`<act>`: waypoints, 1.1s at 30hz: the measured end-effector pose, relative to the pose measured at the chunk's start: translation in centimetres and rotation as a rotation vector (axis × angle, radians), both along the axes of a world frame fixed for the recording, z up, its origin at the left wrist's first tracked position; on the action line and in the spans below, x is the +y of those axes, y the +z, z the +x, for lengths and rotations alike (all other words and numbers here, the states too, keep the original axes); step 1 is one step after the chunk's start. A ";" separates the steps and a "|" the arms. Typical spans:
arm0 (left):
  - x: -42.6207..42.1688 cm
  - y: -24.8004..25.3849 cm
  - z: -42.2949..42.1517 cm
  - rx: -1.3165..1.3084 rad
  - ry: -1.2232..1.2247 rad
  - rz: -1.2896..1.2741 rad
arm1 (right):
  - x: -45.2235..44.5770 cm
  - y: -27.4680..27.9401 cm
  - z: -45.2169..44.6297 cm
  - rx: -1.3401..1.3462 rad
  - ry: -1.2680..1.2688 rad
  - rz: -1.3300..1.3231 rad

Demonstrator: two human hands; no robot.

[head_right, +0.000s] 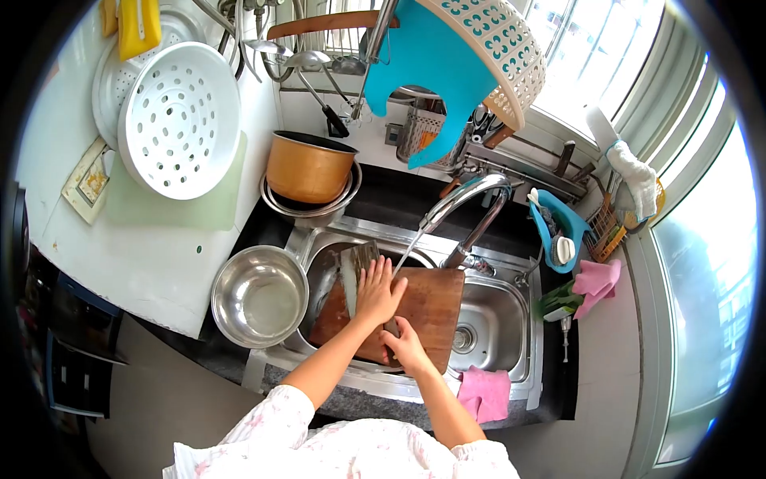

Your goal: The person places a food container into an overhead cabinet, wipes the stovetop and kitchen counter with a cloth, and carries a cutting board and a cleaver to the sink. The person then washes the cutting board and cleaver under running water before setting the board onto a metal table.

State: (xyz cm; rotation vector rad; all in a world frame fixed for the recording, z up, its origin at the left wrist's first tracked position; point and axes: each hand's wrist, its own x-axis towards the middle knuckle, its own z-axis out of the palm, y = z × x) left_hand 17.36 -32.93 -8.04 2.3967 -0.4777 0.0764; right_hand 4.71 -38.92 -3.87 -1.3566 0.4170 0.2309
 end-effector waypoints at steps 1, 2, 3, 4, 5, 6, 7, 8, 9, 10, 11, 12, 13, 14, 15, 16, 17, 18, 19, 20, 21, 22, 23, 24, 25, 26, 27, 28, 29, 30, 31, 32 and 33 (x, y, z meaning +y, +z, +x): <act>0.0 0.4 0.7 0.010 0.010 0.051 | -0.2 0.3 -0.3 -0.009 0.023 -0.007; -0.1 0.1 1.5 -0.078 0.075 0.064 | -0.6 0.6 -0.6 -0.016 0.045 -0.014; -0.1 0.1 2.2 -0.069 0.079 0.033 | -0.9 1.0 -0.8 -0.013 0.042 -0.015; -0.1 0.2 3.0 -0.059 0.083 0.003 | -1.1 1.5 -1.0 -0.021 0.048 -0.012; -0.1 0.3 3.5 -0.044 0.087 0.009 | -1.4 1.7 -1.2 -0.030 0.052 -0.008; 0.0 0.5 4.2 -0.043 0.082 0.009 | -1.7 1.8 -1.4 -0.029 0.047 -0.009; 0.1 0.7 4.8 0.002 0.108 -0.014 | -1.9 1.8 -1.5 -0.040 0.056 -0.008; 0.4 1.0 5.4 0.049 0.134 -0.038 | -2.1 1.8 -1.7 -0.051 0.067 -0.009; 0.9 1.1 6.0 0.069 0.149 -0.026 | -2.2 2.2 -1.8 -0.049 0.066 -0.010; 1.4 0.9 6.6 0.048 0.177 -0.055 | -2.2 3.0 -2.0 -0.050 0.061 -0.038; 2.1 0.5 7.0 0.077 0.222 -0.065 | -2.2 3.7 -2.3 -0.050 0.056 -0.066; 2.8 0.2 7.4 0.103 0.267 -0.075 | -2.2 4.1 -2.3 -0.049 0.055 -0.066; 3.3 -0.2 7.3 0.067 0.293 -0.087 | -2.1 4.5 -2.2 -0.055 0.032 -0.089; 3.3 -0.6 6.9 0.069 0.294 -0.084 | -2.1 4.6 -2.1 -0.061 0.010 -0.109; 3.4 -0.7 6.4 -0.011 0.320 -0.076 | -2.3 3.9 -1.7 -0.075 0.025 -0.128; 3.3 -0.2 6.0 -0.094 0.346 -0.068 | -2.3 3.1 -1.3 -0.077 0.026 -0.124; 2.9 0.3 5.5 -0.113 0.341 -0.065 | -2.2 2.3 -0.7 -0.110 0.023 -0.140; 2.4 1.2 4.8 -0.128 0.310 -0.116 | -2.1 1.6 -0.3 -0.143 0.021 -0.156; 1.7 1.5 4.4 -0.171 0.270 -0.139 | -1.7 1.2 0.0 -0.140 0.002 -0.189; 1.0 1.8 4.0 -0.212 0.231 -0.161 | -1.3 1.1 0.0 -0.137 0.006 -0.185; 0.4 1.8 3.6 -0.199 0.224 -0.171 | -0.9 1.1 0.1 -0.115 0.014 -0.172; -0.1 1.7 3.4 -0.189 0.217 -0.183 | -0.7 1.2 0.4 -0.096 0.021 -0.160; -0.1 1.5 3.2 -0.187 0.215 -0.156 | -0.6 1.3 0.5 -0.094 0.026 -0.161; -0.1 1.1 2.6 -0.182 0.220 -0.154 | -0.5 1.3 0.7 -0.098 0.009 -0.172; 0.0 0.6 1.8 -0.150 0.171 -0.186 | -0.4 1.2 0.7 -0.103 -0.010 -0.181; 0.0 0.2 0.9 -0.118 0.120 -0.216 | -0.6 0.3 1.0 -0.118 -0.027 -0.121; 0.1 -0.2 0.1 -0.019 0.071 -0.286 | -0.8 -0.3 1.1 -0.117 -0.024 -0.114; 0.4 -0.5 -0.7 0.019 0.035 -0.320 | -0.9 -0.4 1.1 -0.118 -0.023 -0.106; 0.7 -0.9 -1.4 0.015 -0.009 -0.329 | -0.9 -0.4 1.2 -0.118 -0.026 -0.105; 1.1 -0.8 -2.4 0.015 -0.051 -0.338 | -0.9 -0.1 1.3 -0.121 -0.030 -0.103; 1.6 -0.7 -3.5 0.021 -0.051 -0.336 | -0.9 0.2 1.2 -0.123 -0.034 -0.100; 2.3 -0.5 -4.3 0.023 -0.110 -0.352 | -0.9 0.5 1.2 -0.123 -0.034 -0.096; 3.0 -0.1 -4.8 0.022 -0.168 -0.367 | -0.9 0.9 1.3 -0.123 -0.023 -0.113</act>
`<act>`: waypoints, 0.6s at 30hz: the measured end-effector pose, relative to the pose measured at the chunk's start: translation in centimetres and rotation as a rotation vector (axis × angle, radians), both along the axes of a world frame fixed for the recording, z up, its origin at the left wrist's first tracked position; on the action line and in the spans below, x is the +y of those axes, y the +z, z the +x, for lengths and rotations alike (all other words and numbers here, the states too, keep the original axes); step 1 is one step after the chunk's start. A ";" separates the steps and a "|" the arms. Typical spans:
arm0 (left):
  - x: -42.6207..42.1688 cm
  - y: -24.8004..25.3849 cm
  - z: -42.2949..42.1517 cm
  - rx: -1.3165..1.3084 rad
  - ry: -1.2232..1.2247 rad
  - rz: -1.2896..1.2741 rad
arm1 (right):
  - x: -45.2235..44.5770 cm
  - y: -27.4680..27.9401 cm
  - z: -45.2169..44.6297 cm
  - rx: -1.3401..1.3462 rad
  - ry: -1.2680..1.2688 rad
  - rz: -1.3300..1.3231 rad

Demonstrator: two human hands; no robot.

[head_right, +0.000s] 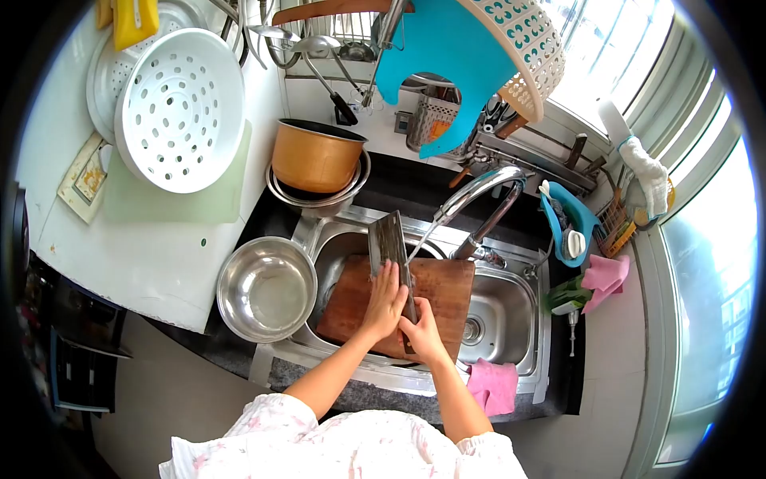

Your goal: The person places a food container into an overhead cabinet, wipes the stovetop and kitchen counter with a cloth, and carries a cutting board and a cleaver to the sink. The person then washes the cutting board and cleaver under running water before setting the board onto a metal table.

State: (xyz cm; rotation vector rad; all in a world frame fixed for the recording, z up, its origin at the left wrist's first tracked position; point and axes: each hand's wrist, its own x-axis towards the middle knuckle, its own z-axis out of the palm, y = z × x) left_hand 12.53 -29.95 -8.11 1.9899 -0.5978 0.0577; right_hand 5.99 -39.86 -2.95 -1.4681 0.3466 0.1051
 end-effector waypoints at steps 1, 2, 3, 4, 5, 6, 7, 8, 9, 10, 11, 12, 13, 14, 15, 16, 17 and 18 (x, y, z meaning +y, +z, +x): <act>0.8 0.2 -0.7 0.002 0.000 0.004 | -0.1 0.2 -0.1 0.005 0.009 -0.018; 1.5 0.5 -1.3 0.119 -0.064 -0.103 | -0.1 0.2 -0.1 -0.035 0.007 -0.033; 2.3 1.0 -1.9 0.233 -0.130 -0.210 | -0.4 0.6 -0.2 -0.035 0.004 -0.031; 3.3 1.9 -2.5 0.301 -0.060 -0.236 | -0.8 1.1 -0.3 -0.100 0.068 -0.398; 3.9 1.8 -2.4 0.302 -0.067 -0.233 | -1.1 1.5 -0.6 -0.161 0.132 -0.766; 4.5 2.0 -2.2 0.148 0.029 -0.227 | -1.3 1.4 -0.6 -0.297 0.115 -0.941; 4.9 2.2 -2.1 -0.006 0.124 -0.220 | -1.5 1.5 -0.7 -0.293 0.108 -0.940; 5.1 2.5 -1.9 -0.021 0.114 -0.228 | -1.8 1.8 -0.7 -0.281 0.195 -1.125; 4.8 2.7 -1.4 -0.021 0.108 -0.228 | -1.9 2.2 -0.6 -0.265 0.286 -1.308; 4.3 2.8 -0.9 -0.149 0.035 -0.120 | -1.9 2.2 -0.6 -0.296 0.303 -1.356; 3.7 2.6 -0.5 -0.278 -0.036 -0.011 | -2.1 1.7 -0.6 -0.294 0.300 -1.357; 2.6 1.6 -0.2 -0.190 -0.124 0.032 | -2.4 0.8 -0.4 -0.347 0.314 -1.445; 1.7 0.9 0.1 -0.189 -0.125 0.030 | -2.6 0.1 -0.2 -0.400 0.329 -1.534; 0.7 0.2 0.2 -0.213 -0.189 0.130 | -2.8 -0.5 -0.1 -0.399 0.330 -1.537; 0.0 0.1 0.3 -0.235 -0.253 0.229 | -2.8 -0.7 0.1 -0.379 0.334 -1.634; -0.5 0.0 0.5 -0.165 -0.272 0.234 | -2.9 -0.8 0.1 -0.358 0.337 -1.730; -0.7 -0.2 0.8 -0.163 -0.275 0.232 | -3.2 -0.8 0.1 -0.353 0.337 -1.731; -0.8 0.1 1.2 -0.178 -0.291 0.286 | -3.3 -0.1 0.0 -0.370 0.320 -1.740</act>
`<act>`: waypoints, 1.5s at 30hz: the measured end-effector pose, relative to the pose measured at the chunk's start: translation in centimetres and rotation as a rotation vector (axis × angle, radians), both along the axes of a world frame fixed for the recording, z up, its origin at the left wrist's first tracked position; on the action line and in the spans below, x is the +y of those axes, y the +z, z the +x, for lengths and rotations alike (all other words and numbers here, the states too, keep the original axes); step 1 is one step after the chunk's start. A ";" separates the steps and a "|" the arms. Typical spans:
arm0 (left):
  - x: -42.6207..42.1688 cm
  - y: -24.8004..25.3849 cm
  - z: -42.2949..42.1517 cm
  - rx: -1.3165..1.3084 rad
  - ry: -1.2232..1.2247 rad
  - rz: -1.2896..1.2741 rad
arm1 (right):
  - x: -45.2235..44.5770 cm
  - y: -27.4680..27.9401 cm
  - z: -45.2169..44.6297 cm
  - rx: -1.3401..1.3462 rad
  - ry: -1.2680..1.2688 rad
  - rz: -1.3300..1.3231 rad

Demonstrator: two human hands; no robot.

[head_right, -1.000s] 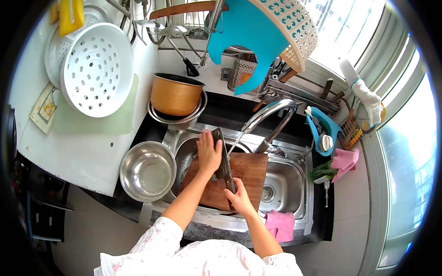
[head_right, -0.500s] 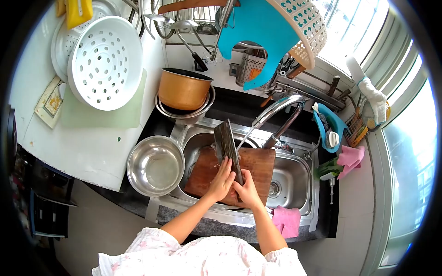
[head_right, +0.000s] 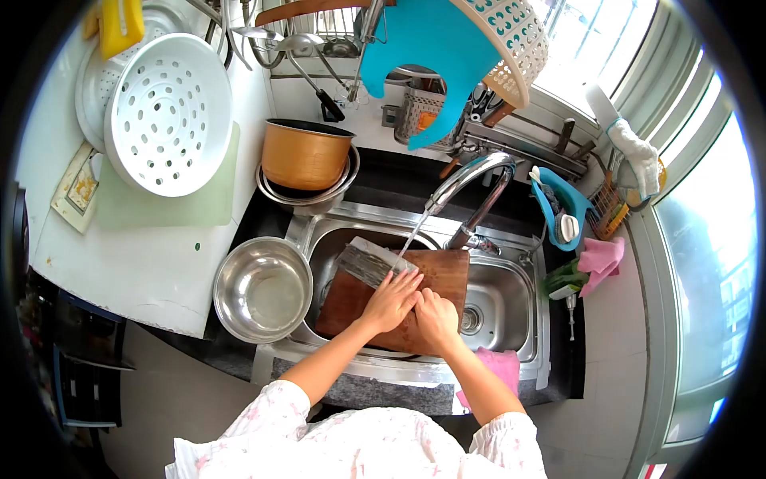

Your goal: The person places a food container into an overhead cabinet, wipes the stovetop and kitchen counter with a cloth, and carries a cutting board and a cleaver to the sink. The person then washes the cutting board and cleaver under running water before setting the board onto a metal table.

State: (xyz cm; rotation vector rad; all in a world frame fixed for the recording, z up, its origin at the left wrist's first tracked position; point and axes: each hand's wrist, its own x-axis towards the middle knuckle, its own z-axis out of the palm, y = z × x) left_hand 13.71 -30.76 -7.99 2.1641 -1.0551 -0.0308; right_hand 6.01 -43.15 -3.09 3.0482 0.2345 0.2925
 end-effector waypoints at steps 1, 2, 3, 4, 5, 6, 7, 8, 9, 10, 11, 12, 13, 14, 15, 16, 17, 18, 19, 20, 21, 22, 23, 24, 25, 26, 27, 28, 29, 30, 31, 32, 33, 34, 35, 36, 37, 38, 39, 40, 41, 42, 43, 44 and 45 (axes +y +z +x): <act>-0.1 0.3 0.5 -0.022 -0.013 0.053 | -0.1 0.5 -0.1 -0.023 0.001 -0.005; 0.2 0.6 1.1 0.027 0.014 0.114 | -0.3 0.8 -0.4 -0.022 -0.003 -0.007; 0.5 0.2 1.7 -0.016 0.071 0.162 | -0.7 1.1 -0.6 0.007 -0.005 0.007; 0.9 -0.7 2.7 -0.035 0.151 0.180 | -1.0 1.5 -0.9 0.035 -0.007 0.020; 1.4 -1.7 3.6 -0.052 0.229 0.199 | -1.3 2.0 -1.2 0.035 -0.012 0.018; 2.2 -2.5 4.5 -0.056 0.274 0.198 | -1.4 2.4 -1.7 0.036 -0.019 0.023; 3.1 -2.6 5.2 -0.059 0.321 0.197 | -1.5 2.6 -2.0 0.037 -0.023 0.027; 3.8 -2.7 5.5 -0.077 0.341 0.182 | -1.8 2.5 -2.2 0.038 -0.025 0.027; 3.7 -2.6 5.5 -0.079 0.341 0.182 | -2.0 2.2 -2.3 0.019 -0.028 0.042; 3.5 -2.5 5.3 -0.141 0.392 0.200 | -2.1 1.9 -2.3 0.003 -0.031 0.058; 3.3 -2.4 5.0 -0.203 0.444 0.218 | -2.1 1.3 -2.4 0.003 -0.030 0.060; 2.9 -1.7 4.6 -0.207 0.467 0.262 | -2.0 0.8 -2.2 -0.023 -0.031 0.083; 2.4 -1.2 4.2 -0.208 0.469 0.263 | -1.9 0.3 -2.0 -0.046 -0.031 0.105; 1.8 -0.7 3.6 -0.187 0.385 0.243 | -1.6 0.0 -1.8 -0.047 -0.029 0.107; 1.2 -0.5 3.2 -0.167 0.302 0.224 | -1.3 -0.3 -1.6 -0.071 -0.021 0.144; 0.6 -0.1 2.5 -0.198 0.245 0.231 | -1.0 -0.6 -1.4 -0.096 -0.014 0.182; 0.1 0.4 1.6 -0.217 0.229 0.164 | -0.8 -1.1 -1.1 -0.097 -0.015 0.185; -0.2 1.1 1.0 -0.237 0.206 0.125 | -0.7 -1.7 -0.8 -0.119 -0.012 0.218; -0.3 1.5 0.6 -0.256 0.181 0.085 | -0.7 -2.4 -0.6 -0.140 -0.012 0.250; -0.3 1.7 0.3 -0.257 0.176 0.088 | -0.7 -3.2 -0.3 -0.186 -0.005 0.278; -0.3 1.9 0.2 -0.289 0.153 0.081 | -0.6 -3.3 -0.3 -0.188 -0.009 0.281; -0.2 2.0 0.1 -0.320 0.130 0.075 | -0.5 -3.4 -0.2 -0.188 -0.021 0.330; 0.0 2.2 0.1 -0.323 0.126 0.077 | -0.4 -3.4 -0.2 -0.189 -0.032 0.378; 0.4 2.5 0.3 -0.323 0.055 0.057 | -0.4 -3.1 -0.1 -0.192 -0.035 0.381; 0.9 2.7 0.3 -0.321 -0.017 0.037 | -0.3 -2.8 -0.1 -0.193 -0.029 0.384; 1.2 2.9 0.4 -0.324 -0.021 0.039 | -0.3 -2.3 -0.1 -0.195 -0.022 0.386; 1.5 3.2 0.5 -0.325 -0.003 0.037 | -0.4 -2.0 -0.1 -0.198 -0.027 0.388; 1.7 3.3 0.6 -0.325 0.015 0.034 | -0.5 -1.6 -0.1 -0.176 -0.012 0.354; 1.9 3.3 0.6 -0.326 0.009 0.036 | -0.6 -1.2 -0.2 -0.154 0.005 0.320; 2.0 3.4 0.8 -0.341 0.047 0.047 | -0.7 -0.7 -0.3 -0.157 0.001 0.322; 2.1 3.4 0.9 -0.357 0.086 0.057 | -0.8 -0.1 -0.5 -0.138 0.004 0.302; 2.2 3.5 1.0 -0.351 0.116 0.027 | -1.0 0.6 -0.7 -0.118 0.009 0.282; 2.2 3.3 1.4 -0.352 0.117 0.026 | -1.3 1.1 -1.0 -0.118 0.009 0.281; 2.2 2.8 1.9 -0.354 0.188 0.044 | -1.6 1.7 -1.2 -0.115 0.021 0.246; 2.3 2.5 2.5 -0.356 0.259 0.061 | -1.9 2.4 -1.5 -0.112 0.032 0.210; 2.5 2.4 3.1 -0.268 0.297 0.047 | -2.2 3.4 -2.0 -0.111 0.048 0.170; 2.8 2.2 3.7 -0.232 0.309 0.105 | -2.5 4.0 -2.4 -0.110 0.046 0.165; 3.0 1.8 4.2 -0.205 0.331 0.122 | -3.0 4.4 -2.9 -0.100 0.050 0.134; 3.1 1.5 4.6 -0.178 0.351 0.140 | -3.4 4.7 -3.3 -0.089 0.053 0.103; 3.2 1.1 4.7 -0.178 0.346 0.134 | -3.8 5.0 -3.7 -0.094 0.061 0.072; 3.2 0.7 4.6 -0.135 0.345 0.136 | -4.2 5.2 -4.0 -0.095 0.055 0.068; 3.1 0.3 4.5 -0.092 0.342 0.138 | -4.5 5.5 -4.5 -0.073 0.053 0.055; 3.0 0.0 4.5 -0.092 0.335 0.134 | -4.8 5.8 -4.9 -0.051 0.052 0.042; 2.8 -0.3 4.5 0.006 0.339 0.156 | -5.1 6.3 -5.4 -0.050 0.046 0.058; 2.7 -0.8 4.6 0.104 0.343 0.178 | -5.4 6.8 -6.0 -0.050 0.039 0.054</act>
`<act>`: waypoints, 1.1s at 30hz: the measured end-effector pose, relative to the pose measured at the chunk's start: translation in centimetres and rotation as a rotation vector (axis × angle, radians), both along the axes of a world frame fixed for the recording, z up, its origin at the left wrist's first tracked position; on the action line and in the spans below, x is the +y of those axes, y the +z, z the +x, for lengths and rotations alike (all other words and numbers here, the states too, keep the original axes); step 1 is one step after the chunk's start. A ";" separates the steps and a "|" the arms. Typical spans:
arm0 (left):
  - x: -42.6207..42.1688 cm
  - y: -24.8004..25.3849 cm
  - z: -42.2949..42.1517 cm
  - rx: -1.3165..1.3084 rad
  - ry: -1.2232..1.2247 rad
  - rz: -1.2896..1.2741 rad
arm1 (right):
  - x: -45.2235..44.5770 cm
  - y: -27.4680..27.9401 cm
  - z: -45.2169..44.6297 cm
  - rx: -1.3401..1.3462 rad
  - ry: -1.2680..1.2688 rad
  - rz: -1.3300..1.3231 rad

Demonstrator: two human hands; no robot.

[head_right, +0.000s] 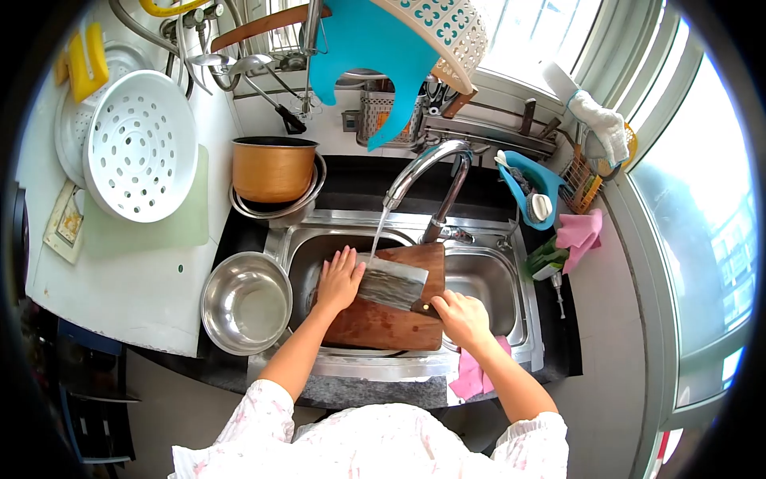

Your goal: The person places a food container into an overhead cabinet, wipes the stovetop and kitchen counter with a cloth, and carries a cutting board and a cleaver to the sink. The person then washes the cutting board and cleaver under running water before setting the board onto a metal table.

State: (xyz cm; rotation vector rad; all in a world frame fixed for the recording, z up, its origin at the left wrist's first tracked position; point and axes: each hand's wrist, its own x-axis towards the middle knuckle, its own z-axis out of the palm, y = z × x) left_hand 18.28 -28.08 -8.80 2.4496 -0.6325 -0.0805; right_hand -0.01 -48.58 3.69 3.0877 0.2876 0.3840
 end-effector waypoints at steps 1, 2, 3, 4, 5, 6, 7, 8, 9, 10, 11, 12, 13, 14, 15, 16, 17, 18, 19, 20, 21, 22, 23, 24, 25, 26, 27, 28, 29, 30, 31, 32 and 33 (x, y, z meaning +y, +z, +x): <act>0.0 -0.6 0.3 0.097 0.021 0.009 | -0.4 0.5 -0.7 0.061 -0.033 0.030; 0.2 -1.3 0.5 0.099 0.016 0.006 | -0.9 1.1 -1.5 0.123 -0.066 0.062; 0.6 -1.8 0.5 0.206 0.051 -0.067 | -1.4 1.7 -2.3 0.198 -0.127 0.105; 0.9 -2.1 0.4 0.314 0.087 -0.136 | -1.8 2.7 -3.1 0.281 -0.176 0.185; 1.3 -2.4 0.1 0.344 0.108 -0.169 | -2.4 3.3 -4.0 0.301 -0.198 0.252; 1.4 -2.6 -0.2 0.345 0.103 -0.165 | -3.0 3.9 -4.9 0.320 -0.219 0.321; 1.5 -2.8 -0.5 0.384 0.112 -0.119 | -3.7 4.6 -5.7 0.386 -0.292 0.408; 1.6 -3.0 -0.8 0.423 0.122 -0.072 | -4.3 5.2 -6.6 0.452 -0.363 0.496; 1.5 -3.2 -1.2 0.377 0.115 -0.082 | -4.8 5.8 -7.4 0.468 -0.410 0.650; 1.4 -3.6 -1.6 0.378 0.109 -0.079 | -5.2 6.0 -8.4 0.515 -0.494 0.722; 1.0 -4.0 -1.9 0.364 0.064 -0.081 | -5.8 5.9 -9.3 0.545 -0.568 0.845; 0.5 -3.9 -2.2 0.350 0.018 -0.083 | -6.2 5.7 -10.0 0.571 -0.642 0.969; 0.0 -3.1 -2.7 0.378 -0.007 -0.104 | -6.2 5.5 -10.6 0.566 -0.649 0.975; -0.7 -3.7 -3.2 0.340 -0.020 -0.120 | -6.3 5.3 -11.1 0.546 -0.662 1.190; -1.3 -3.5 -3.6 0.333 -0.043 -0.116 | -6.4 5.2 -11.6 0.517 -0.671 1.405; -1.8 -3.3 -4.1 0.327 -0.068 -0.113 | -6.3 5.2 -12.0 0.503 -0.680 1.412; -2.3 -3.4 -4.5 0.322 -0.084 -0.111 | -6.2 5.4 -12.2 0.460 -0.671 1.481; -2.8 -3.5 -5.0 0.332 -0.112 -0.069 | -6.2 5.6 -12.5 0.415 -0.659 1.548; -3.0 -3.7 -5.6 0.342 -0.140 -0.023 | -6.4 6.0 -12.9 0.395 -0.651 1.501; -3.2 -4.0 -6.2 0.338 -0.156 -0.018 | -6.7 6.6 -13.1 0.391 -0.637 1.456; -3.2 -4.1 -6.8 0.367 -0.197 0.051 | -7.1 7.3 -13.4 0.404 -0.645 1.399; -3.1 -3.9 -7.2 0.395 -0.237 0.122 | -7.6 8.0 -13.7 0.418 -0.653 1.342; -2.9 -3.5 -7.6 0.368 -0.274 0.200 | -7.8 9.0 -13.8 0.434 -0.663 1.321; -3.0 -3.8 -7.8 0.366 -0.287 0.203 | -8.1 9.8 -14.1 0.445 -0.637 1.295; -3.0 -4.0 -8.1 0.364 -0.265 0.205 | -8.1 11.1 -14.1 0.458 -0.648 1.253; -3.1 -4.1 -8.2 0.362 -0.243 0.207 | -8.1 12.2 -14.0 0.470 -0.658 1.211; -3.1 -3.8 -8.1 0.357 -0.249 0.228 | -8.5 12.8 -14.1 0.475 -0.661 1.175; -3.0 -3.7 -8.0 0.358 -0.261 0.229 | -8.7 13.8 -14.0 0.514 -0.703 1.090; -3.0 -3.6 -8.0 0.351 -0.261 0.230 | -8.9 14.8 -13.9 0.528 -0.710 1.007; -2.9 -3.5 -8.0 0.345 -0.262 0.233 | -8.9 15.6 -13.7 0.544 -0.718 0.925; -2.9 -3.3 -8.0 0.348 -0.261 0.232 | -9.1 16.4 -13.6 0.570 -0.714 0.848; -2.9 -3.1 -8.0 0.344 -0.263 0.232 | -9.0 17.2 -13.3 0.595 -0.714 0.754; -2.9 -3.2 -8.0 0.347 -0.261 0.231 | -9.0 17.7 -13.2 0.637 -0.729 0.674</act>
